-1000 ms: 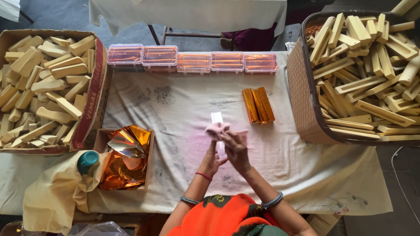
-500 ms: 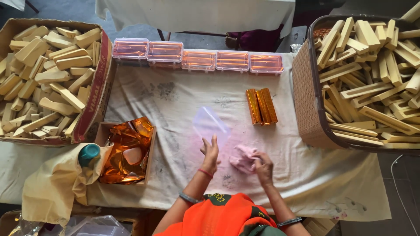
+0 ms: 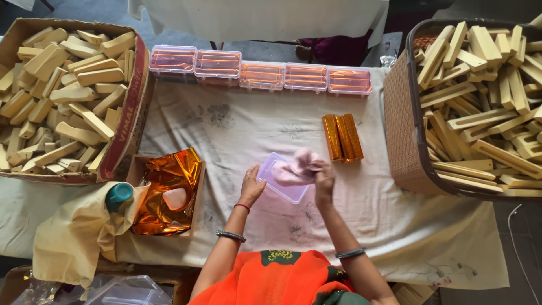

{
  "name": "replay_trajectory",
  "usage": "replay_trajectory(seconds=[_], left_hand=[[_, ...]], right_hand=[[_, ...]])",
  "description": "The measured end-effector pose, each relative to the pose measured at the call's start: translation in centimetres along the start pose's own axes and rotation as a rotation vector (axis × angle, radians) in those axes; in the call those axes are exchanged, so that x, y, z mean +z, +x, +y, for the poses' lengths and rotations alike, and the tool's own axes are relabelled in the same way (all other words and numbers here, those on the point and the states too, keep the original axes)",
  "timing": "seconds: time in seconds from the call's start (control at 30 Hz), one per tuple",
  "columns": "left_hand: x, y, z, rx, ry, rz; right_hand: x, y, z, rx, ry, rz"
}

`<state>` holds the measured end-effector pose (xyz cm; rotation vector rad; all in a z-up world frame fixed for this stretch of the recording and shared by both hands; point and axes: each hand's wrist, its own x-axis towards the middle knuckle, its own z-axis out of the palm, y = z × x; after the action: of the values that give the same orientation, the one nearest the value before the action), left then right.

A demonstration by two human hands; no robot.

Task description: Wrapping wooden sticks in copper-colored foil and placing them into clear plastic containers.

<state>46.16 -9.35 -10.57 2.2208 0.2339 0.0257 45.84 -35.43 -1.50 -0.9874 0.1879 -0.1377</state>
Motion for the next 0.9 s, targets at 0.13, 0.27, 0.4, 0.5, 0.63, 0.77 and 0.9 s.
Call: replay_trajectory(seconds=[0.13, 0.27, 0.4, 0.5, 0.63, 0.77, 0.9], left_hand=[[0.1, -0.8, -1.3, -0.044, -0.108, -0.119], [1.9, -1.8, -4.4, -0.035, -0.035, -0.110], [0.0, -1.8, -2.0, 0.012, -0.057, -0.144], [-0.6, -1.9, -0.2, 0.030, -0.079, -0.161], [-1.3, -1.9, 2.0, -0.024, -0.005, -0.143], [-1.3, -1.7, 2.3, -0.044, 0.076, -0.129], [-1.6, -2.2, 2.6, -0.017, 0.074, -0.085]], right_hand=[[3.0, -3.8, -0.6, -0.549, -1.234, -0.265], [5.1, -3.6, -1.1, -0.593, -1.659, -0.331], [5.5, 0.4, 3.9, -0.393, -1.657, -0.347], [7.5, 0.6, 4.7, -0.606, -1.591, -0.402], [9.0, -0.6, 3.4, -0.754, -1.543, -0.549], [7.3, -2.0, 1.2, -0.655, -1.469, -0.737], [2.4, -3.0, -0.8, -0.618, -1.525, -0.747]])
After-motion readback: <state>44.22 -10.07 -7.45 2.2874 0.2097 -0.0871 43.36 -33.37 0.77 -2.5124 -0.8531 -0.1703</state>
